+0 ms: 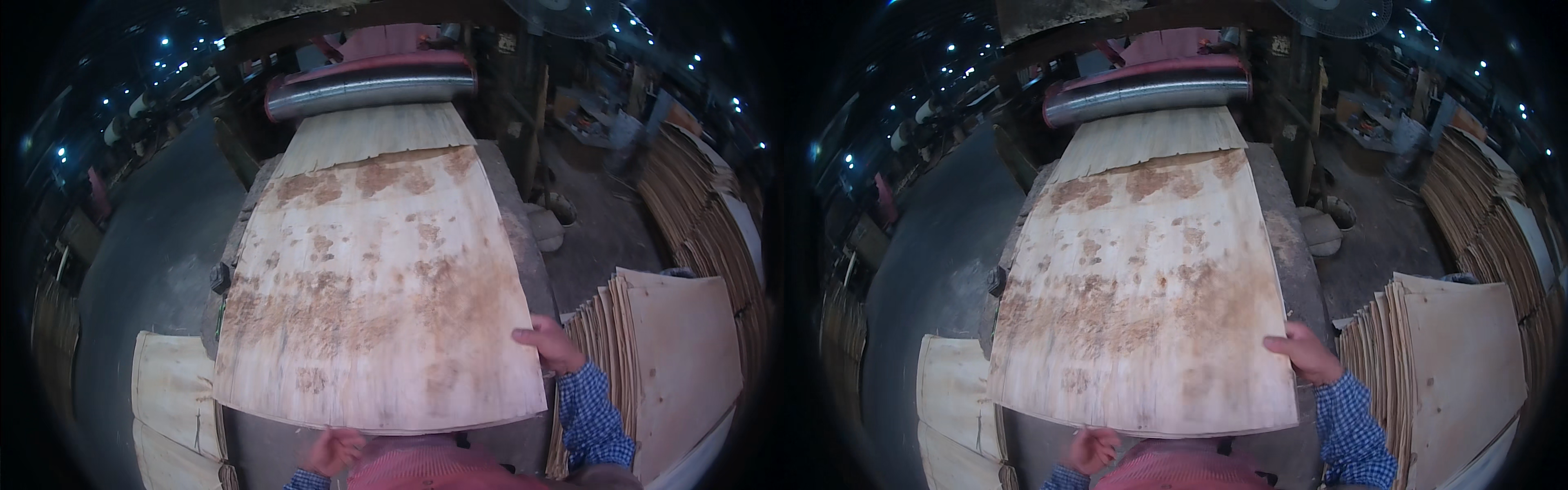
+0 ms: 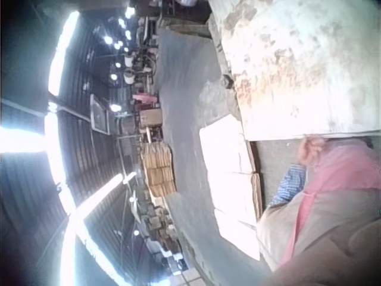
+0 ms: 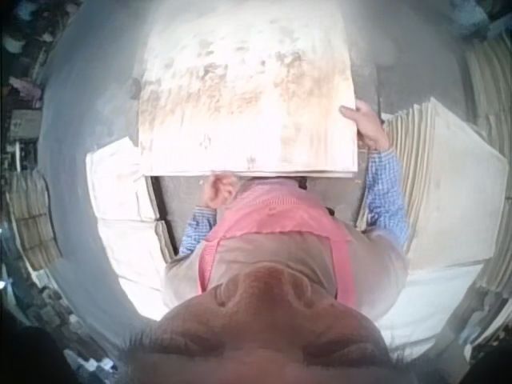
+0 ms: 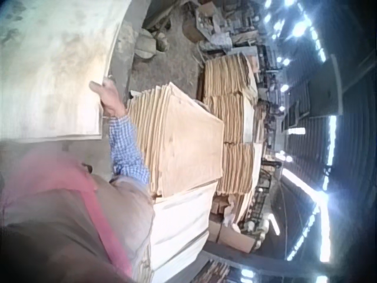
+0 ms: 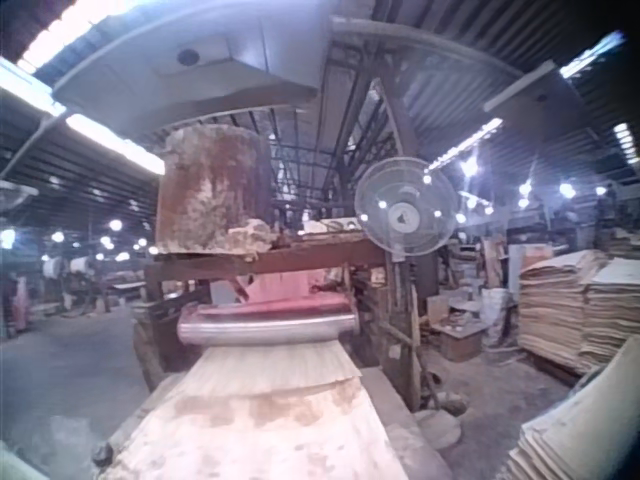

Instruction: The person picks up thin sheets of wood veneer from a stack and feeds them one by one into an industrial roller machine.

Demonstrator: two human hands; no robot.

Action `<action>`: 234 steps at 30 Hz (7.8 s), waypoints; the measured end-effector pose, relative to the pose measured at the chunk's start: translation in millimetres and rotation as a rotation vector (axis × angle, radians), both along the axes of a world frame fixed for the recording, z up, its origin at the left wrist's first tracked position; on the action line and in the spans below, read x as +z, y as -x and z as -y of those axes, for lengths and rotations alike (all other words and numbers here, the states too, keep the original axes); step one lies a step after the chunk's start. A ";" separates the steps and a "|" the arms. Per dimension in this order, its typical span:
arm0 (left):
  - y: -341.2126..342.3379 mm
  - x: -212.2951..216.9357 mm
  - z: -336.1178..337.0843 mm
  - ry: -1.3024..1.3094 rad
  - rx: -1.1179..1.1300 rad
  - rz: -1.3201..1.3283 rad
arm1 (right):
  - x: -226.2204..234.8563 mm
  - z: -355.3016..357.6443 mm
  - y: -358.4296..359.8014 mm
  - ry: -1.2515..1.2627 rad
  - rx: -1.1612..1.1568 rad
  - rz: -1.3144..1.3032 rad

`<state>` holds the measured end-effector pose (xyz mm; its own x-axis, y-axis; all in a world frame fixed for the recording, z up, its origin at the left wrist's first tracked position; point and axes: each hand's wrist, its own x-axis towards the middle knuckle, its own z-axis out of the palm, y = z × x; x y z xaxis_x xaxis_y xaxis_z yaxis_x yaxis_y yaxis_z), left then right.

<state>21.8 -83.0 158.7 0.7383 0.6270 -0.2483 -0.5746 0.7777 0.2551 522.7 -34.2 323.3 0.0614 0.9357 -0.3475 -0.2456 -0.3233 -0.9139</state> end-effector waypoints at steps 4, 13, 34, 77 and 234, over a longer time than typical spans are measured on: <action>-28.0 30.5 13.4 -0.013 0.079 0.070 | 47.0 -8.6 8.4 -0.204 0.013 -0.237; -34.8 54.1 -50.0 -0.049 0.480 -0.410 | -129.8 37.6 -41.9 -0.023 -0.110 -0.388; -99.7 91.6 -254.4 -0.143 0.583 -0.383 | -122.5 -1.8 8.4 -0.109 -0.442 0.421; -40.6 67.4 -53.6 -0.147 0.414 -0.523 | -117.4 16.8 -36.7 0.016 -0.145 -0.316; -165.9 16.2 -361.2 -0.148 0.604 -0.758 | -173.7 70.2 54.2 -0.027 -0.329 1.386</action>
